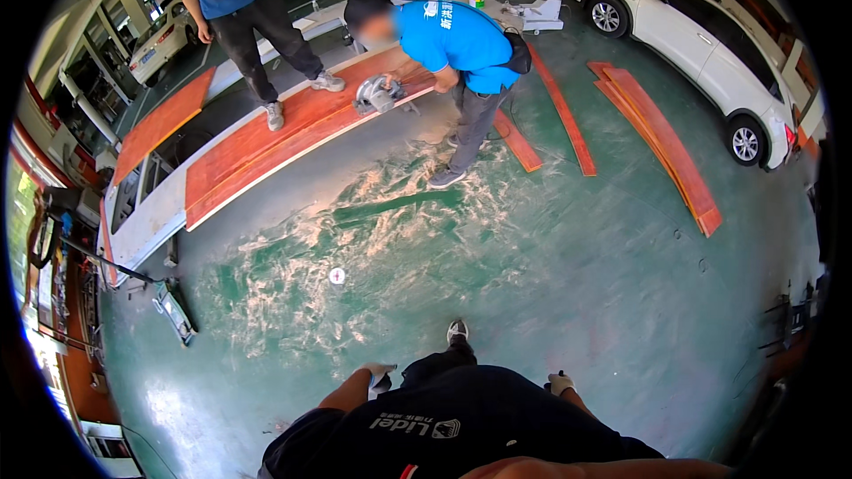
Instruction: The person assists two coworkers in a workshop by lifting and positioning a large red wooden board onto a white vehicle body. The person then uses a tape measure and a marker to measure and mark lines on the board while it is held in place by the coworkers.
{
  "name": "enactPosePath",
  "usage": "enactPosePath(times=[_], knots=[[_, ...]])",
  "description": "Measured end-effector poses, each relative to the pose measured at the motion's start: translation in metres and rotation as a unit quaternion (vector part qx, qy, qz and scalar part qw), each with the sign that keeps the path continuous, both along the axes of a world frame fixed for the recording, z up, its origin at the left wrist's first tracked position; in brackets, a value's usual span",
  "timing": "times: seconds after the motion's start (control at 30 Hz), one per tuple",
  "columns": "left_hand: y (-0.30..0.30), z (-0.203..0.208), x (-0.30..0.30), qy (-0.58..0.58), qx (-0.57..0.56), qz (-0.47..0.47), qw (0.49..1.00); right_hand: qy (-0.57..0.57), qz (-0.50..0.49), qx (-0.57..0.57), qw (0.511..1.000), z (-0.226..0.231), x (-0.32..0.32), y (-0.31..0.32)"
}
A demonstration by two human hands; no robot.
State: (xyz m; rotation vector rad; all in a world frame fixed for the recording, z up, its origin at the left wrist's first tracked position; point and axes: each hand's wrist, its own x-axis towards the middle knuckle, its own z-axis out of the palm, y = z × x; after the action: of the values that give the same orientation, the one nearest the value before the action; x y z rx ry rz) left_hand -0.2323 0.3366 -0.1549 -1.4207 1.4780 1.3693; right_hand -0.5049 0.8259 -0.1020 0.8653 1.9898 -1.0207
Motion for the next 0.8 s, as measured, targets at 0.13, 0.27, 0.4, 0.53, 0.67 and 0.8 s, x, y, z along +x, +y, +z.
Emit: enactPosePath(times=[0.13,0.27,0.4,0.53,0.67,0.8], knots=[[-0.058,-0.019,-0.059,0.058,-0.111,-0.161,0.979,0.017,-0.001,-0.013,1.000,0.005,-0.041,-0.012],[-0.073,0.023,-0.145,0.087,-0.082,-0.153,0.981,0.045,-0.060,-0.022,0.997,0.003,-0.073,-0.004],[-0.081,0.042,-0.171,0.078,-0.067,-0.140,0.985,0.074,-0.024,-0.016,0.997,0.016,-0.082,-0.031],[-0.079,-0.003,-0.172,0.141,-0.051,-0.199,0.969,0.101,0.043,0.029,0.994,0.027,-0.092,-0.029],[-0.093,-0.070,-0.136,0.222,-0.047,-0.189,0.955,0.061,0.019,0.077,0.995,0.026,-0.102,-0.046],[-0.061,-0.043,-0.208,0.165,0.106,0.149,0.969,0.113,0.093,0.236,0.961,-0.013,-0.138,0.030]])
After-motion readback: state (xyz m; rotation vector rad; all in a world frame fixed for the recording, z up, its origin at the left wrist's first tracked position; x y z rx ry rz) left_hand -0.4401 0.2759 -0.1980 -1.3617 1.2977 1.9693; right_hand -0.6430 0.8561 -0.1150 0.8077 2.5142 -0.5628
